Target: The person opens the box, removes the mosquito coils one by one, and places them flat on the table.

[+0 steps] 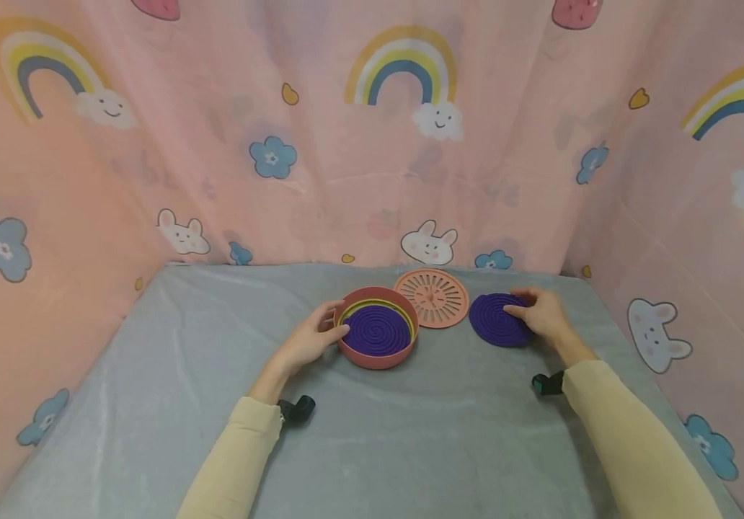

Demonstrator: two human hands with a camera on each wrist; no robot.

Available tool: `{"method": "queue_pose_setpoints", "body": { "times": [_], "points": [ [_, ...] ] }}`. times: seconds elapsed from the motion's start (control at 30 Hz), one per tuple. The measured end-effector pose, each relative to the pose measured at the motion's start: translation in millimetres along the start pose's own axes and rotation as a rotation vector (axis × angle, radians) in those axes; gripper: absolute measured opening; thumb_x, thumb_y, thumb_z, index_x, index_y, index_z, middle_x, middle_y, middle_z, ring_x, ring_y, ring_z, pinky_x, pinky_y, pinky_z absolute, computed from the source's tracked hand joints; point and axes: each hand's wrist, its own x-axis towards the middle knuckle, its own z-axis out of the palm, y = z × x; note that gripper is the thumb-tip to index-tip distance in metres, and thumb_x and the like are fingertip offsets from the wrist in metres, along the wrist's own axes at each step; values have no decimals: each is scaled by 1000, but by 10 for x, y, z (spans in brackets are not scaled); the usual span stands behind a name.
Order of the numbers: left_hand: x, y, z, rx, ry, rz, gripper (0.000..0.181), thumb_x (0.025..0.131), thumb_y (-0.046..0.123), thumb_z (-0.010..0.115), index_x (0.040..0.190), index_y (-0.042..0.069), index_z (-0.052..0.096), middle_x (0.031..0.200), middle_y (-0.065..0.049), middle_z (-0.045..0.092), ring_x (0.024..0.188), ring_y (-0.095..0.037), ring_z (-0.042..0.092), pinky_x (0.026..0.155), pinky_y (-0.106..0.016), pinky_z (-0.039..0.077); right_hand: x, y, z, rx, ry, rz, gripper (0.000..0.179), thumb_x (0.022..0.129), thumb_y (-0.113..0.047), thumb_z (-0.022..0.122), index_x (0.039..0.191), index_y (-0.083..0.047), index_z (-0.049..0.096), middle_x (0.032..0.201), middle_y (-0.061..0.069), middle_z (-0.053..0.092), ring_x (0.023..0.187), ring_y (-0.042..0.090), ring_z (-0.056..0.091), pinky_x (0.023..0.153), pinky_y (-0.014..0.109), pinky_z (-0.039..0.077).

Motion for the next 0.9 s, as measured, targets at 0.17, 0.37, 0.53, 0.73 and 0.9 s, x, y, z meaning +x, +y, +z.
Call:
{"method": "queue_pose_setpoints", "body": {
  "times": [0.17, 0.37, 0.53, 0.73, 0.9],
  "points": [
    [-10, 5, 8, 5, -1, -3, 58, 102, 31, 65, 155, 24, 42, 158, -15, 39, 143, -34, 42, 111, -51, 41, 13, 40, -1, -89, -34, -29, 52, 101, -19, 65, 142, 10, 50, 139, 35, 51, 128, 50, 48, 108, 60, 38],
    [-7, 5, 1, -5, -5, 15, 59, 102, 29, 64, 156, 21, 40, 158, -17, 39, 143, -35, 42, 112, -51, 40, 6, -38, -56, -120, -20, -52, 49, 103, -18, 61, 141, 11, 49, 138, 35, 51, 129, 50, 47, 107, 61, 39],
    [-5, 0, -6, -13, -10, 18, 60, 102, 29, 64, 156, 20, 40, 158, -18, 38, 143, -36, 41, 112, -51, 40, -34, -175, -110, -106, -1, -53, 46, 105, -22, 58, 141, 7, 52, 137, 31, 54, 128, 47, 49, 106, 59, 40],
    [-13, 7, -3, -9, -18, 16, 60, 103, 30, 64, 156, 21, 39, 159, -17, 37, 144, -36, 40, 112, -52, 39, -122, -443, -143, -86, 22, -98, 48, 106, -32, 56, 137, 5, 56, 134, 28, 58, 126, 45, 52, 105, 58, 42],
    [-20, 13, 0, -3, -17, 13, 60, 103, 30, 63, 157, 22, 39, 159, -17, 37, 144, -36, 40, 113, -52, 39, -232, -691, -91, -73, 32, -152, 47, 105, -35, 57, 136, 2, 59, 132, 25, 60, 126, 45, 53, 101, 60, 45]
  ]
}}
